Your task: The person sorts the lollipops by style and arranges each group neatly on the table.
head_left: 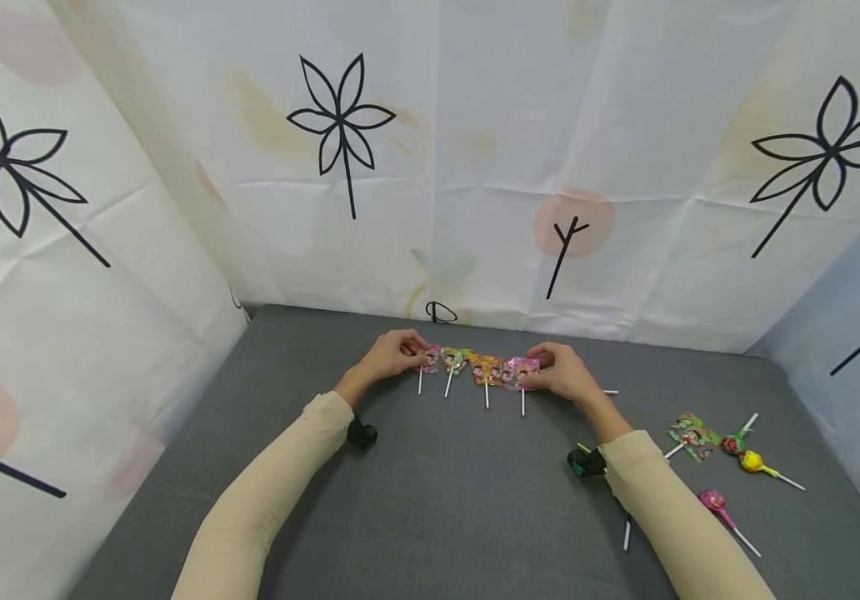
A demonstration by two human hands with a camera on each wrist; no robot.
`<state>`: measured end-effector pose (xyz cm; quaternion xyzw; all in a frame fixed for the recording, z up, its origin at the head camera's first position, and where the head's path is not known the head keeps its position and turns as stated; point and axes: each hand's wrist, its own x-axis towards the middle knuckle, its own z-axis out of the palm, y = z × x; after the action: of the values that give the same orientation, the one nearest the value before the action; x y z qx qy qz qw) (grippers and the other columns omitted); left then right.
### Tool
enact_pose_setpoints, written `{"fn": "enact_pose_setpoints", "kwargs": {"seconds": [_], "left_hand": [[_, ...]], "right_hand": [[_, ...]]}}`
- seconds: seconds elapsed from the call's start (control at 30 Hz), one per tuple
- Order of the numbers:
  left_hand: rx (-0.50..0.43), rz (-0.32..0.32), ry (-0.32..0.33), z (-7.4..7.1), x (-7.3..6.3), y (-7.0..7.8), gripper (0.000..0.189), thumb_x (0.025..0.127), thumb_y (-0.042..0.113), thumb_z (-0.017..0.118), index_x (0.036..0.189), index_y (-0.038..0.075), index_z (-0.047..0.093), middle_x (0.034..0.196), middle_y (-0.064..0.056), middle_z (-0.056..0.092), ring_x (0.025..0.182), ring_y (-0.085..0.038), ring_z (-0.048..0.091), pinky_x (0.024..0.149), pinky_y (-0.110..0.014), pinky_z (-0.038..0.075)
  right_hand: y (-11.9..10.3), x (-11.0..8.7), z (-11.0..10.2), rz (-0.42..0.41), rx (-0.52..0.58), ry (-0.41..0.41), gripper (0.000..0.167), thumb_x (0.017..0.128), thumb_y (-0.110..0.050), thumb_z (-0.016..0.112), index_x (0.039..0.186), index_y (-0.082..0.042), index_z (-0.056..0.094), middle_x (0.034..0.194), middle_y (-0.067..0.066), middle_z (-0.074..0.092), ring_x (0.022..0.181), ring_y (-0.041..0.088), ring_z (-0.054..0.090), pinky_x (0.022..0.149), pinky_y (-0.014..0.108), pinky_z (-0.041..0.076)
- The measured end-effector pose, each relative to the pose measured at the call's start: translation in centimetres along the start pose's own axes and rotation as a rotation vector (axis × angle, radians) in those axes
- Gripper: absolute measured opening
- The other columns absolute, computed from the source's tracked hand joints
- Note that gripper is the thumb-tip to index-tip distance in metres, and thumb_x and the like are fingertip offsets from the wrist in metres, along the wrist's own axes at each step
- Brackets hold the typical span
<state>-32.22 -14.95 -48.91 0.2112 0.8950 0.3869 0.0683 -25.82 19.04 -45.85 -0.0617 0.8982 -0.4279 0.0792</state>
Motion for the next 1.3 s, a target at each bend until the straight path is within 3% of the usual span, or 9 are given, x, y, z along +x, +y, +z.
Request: {"fn": "enact_pose_setpoints", "kwargs": {"seconds": [0.4, 0.67, 1.3], "left_hand": [[-0.014, 0.016, -0.004, 0.07, 0.23, -0.40, 0.018, 0.093, 0.015, 0.077, 0.109, 0.006, 0.074, 0.093, -0.002, 0.066, 0.081, -0.016, 0.062, 0.075, -0.033, 0.050], [-0.041, 0.016, -0.012, -0.04, -0.01, -0.04, 0.018, 0.094, 0.012, 0.076, 0.109, 0.004, 0.074, 0.093, -0.004, 0.067, 0.081, -0.017, 0.063, 0.074, -0.034, 0.051], [-0.007, 0.018, -0.004, -0.05, -0.15, 0.27, 0.018, 0.094, 0.012, 0.076, 0.109, 0.005, 0.074, 0.090, -0.002, 0.066, 0.082, -0.018, 0.062, 0.077, -0.037, 0.051]], "right_hand": [[0.06, 0.60, 0.37, -0.045, -0.089, 0.033, 0.046, 0.083, -0.011, 0.086, 0.119, 0.008, 0.065, 0.113, 0.025, 0.066, 0.102, 0.039, 0.062, 0.080, 0.049, 0.050], [0.15, 0.58, 0.64, -0.087, -0.106, 0.043, 0.045, 0.083, -0.011, 0.086, 0.117, 0.009, 0.065, 0.117, 0.026, 0.065, 0.102, 0.041, 0.061, 0.086, 0.053, 0.049], [0.12, 0.75, 0.55, -0.073, -0.105, 0.054, 0.043, 0.085, -0.012, 0.085, 0.117, 0.009, 0.065, 0.116, 0.026, 0.064, 0.106, 0.042, 0.059, 0.088, 0.055, 0.047]]}}
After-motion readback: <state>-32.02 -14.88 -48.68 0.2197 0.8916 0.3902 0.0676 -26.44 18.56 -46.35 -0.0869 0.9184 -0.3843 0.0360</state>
